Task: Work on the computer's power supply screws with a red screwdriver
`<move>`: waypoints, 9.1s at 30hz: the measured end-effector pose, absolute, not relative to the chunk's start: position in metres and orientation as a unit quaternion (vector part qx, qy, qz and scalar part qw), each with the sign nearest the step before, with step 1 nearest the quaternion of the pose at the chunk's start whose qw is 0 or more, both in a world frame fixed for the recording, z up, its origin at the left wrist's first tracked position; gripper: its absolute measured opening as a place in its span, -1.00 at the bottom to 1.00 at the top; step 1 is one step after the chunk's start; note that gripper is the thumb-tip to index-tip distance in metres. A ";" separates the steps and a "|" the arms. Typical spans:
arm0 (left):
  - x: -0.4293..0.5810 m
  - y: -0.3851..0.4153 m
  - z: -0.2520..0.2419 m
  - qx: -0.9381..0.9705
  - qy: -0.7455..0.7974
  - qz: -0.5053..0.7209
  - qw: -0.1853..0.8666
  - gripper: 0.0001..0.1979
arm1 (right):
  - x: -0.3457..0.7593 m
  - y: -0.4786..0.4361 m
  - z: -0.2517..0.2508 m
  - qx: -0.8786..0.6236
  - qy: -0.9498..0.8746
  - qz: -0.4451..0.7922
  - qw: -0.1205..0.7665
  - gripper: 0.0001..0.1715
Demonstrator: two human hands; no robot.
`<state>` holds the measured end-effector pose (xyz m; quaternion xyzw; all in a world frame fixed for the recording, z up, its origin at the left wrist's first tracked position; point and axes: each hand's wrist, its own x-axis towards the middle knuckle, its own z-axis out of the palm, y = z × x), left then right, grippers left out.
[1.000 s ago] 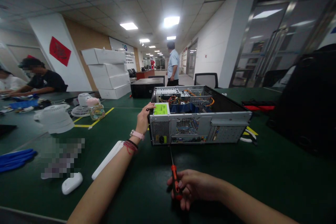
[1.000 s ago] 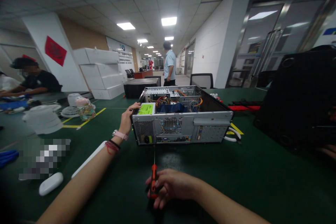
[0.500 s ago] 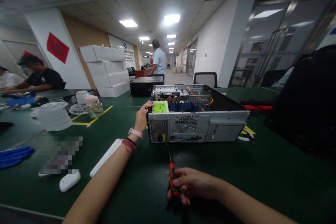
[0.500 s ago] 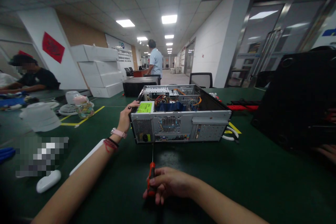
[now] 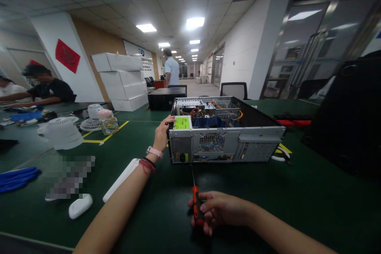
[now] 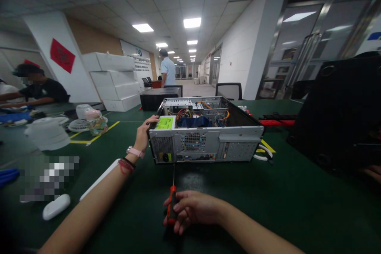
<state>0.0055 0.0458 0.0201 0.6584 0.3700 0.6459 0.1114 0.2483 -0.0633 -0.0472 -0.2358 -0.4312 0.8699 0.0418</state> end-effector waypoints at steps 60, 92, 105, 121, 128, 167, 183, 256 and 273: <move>0.004 0.046 0.019 0.667 0.380 0.632 0.104 -0.57 | 0.234 -0.083 -0.040 -0.448 -0.469 0.746 0.153 -0.29; 0.005 0.047 0.019 0.665 0.379 0.634 0.108 -0.56 | 0.233 -0.080 -0.054 -0.357 -0.474 0.783 0.185 -0.29; 0.004 0.050 0.016 0.665 0.379 0.635 0.103 -0.54 | 0.234 -0.078 -0.056 -0.340 -0.475 0.793 0.175 -0.29; 0.003 0.050 0.016 0.663 0.372 0.640 0.109 -0.53 | 0.235 -0.077 -0.058 -0.320 -0.464 0.814 0.141 -0.18; 0.004 0.048 0.016 0.639 0.369 0.672 0.062 -0.51 | 0.235 -0.077 -0.058 -0.316 -0.465 0.815 0.142 -0.15; 0.003 0.044 0.025 0.713 0.322 0.613 0.113 -0.58 | 0.236 -0.076 -0.054 -0.333 -0.461 0.815 0.110 -0.19; 0.005 0.043 0.024 0.702 0.333 0.619 0.117 -0.58 | 0.235 -0.081 -0.054 -0.339 -0.471 0.804 0.127 -0.28; 0.006 0.044 0.024 0.695 0.320 0.633 0.120 -0.59 | 0.249 -0.085 -0.049 -0.357 -0.401 0.830 0.153 -0.35; 0.007 0.043 0.024 0.689 0.333 0.635 0.112 -0.58 | 0.247 -0.086 -0.051 -0.360 -0.417 0.817 0.170 -0.38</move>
